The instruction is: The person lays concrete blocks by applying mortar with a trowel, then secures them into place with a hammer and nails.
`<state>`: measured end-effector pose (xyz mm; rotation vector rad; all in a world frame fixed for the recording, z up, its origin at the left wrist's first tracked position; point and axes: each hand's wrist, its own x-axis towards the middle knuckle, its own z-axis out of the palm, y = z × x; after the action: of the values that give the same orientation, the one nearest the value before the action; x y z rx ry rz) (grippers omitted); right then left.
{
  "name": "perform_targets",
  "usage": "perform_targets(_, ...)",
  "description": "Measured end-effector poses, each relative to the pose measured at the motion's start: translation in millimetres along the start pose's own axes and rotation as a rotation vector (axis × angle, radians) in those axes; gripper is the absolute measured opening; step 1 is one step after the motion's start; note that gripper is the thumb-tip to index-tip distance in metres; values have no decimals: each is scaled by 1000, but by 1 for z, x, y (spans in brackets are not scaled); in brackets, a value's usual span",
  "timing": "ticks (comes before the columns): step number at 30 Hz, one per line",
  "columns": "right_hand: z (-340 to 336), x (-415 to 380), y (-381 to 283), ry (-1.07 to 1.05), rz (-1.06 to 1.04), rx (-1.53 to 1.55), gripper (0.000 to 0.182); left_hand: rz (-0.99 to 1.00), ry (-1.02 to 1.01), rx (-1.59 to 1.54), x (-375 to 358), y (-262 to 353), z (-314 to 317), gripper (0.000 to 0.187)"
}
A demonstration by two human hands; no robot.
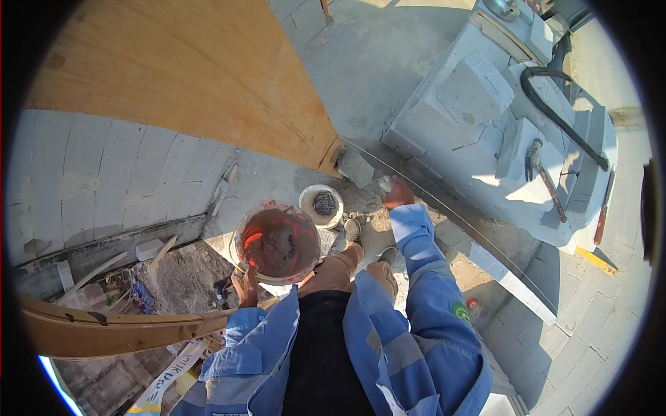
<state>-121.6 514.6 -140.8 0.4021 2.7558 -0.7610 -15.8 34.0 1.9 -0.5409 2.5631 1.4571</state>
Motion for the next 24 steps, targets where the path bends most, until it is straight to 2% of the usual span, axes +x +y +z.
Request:
perform_targets(4,13,-16,-5,44,-33,49,61,-144,37,-97,5,-1,-1,20)
perform_targets(8,35,-29,-14,102,-17,-3,61,-68,24,-91,7,9,9,19)
perform_targets(11,29,-48,-50,119,113,74,59,-122,-41,-119,7,12,17,13)
perform_targets(12,35,-51,-57,93,132,82,59,-61,-76,14,10,4,17,14)
perform_targets(13,41,-53,-63,69,152,91,59,-58,-82,11,10,-5,21,14)
perform_targets(14,50,-53,-67,74,158,89,59,34,-50,-5,10,-13,24,17)
perform_targets(15,59,-53,-72,-21,187,128,59,126,-20,-18,9,-10,26,20)
perform_targets(16,68,-54,-76,-116,214,168,59,129,-28,-17,8,-8,28,20)
perform_targets(17,73,-56,-84,-113,219,172,59,17,-43,-83,4,9,31,20)
perform_targets(18,77,-60,-95,14,187,296,57,-97,-56,-145,2,20,32,20)
perform_targets(19,80,-61,-105,143,152,420,54,-94,-58,-139,4,11,31,20)
perform_targets(20,64,-63,-118,142,158,427,54,-25,-51,-90,6,-6,31,20)
perform_targets(22,11,-72,-149,-112,91,812,49,127,-39,17,2,-19,29,23)
perform_targets(23,39,-68,-152,-109,101,821,49,129,-48,27,1,-22,26,23)
perform_targets(24,91,-57,-148,53,42,824,45,126,-73,121,2,-24,24,23)
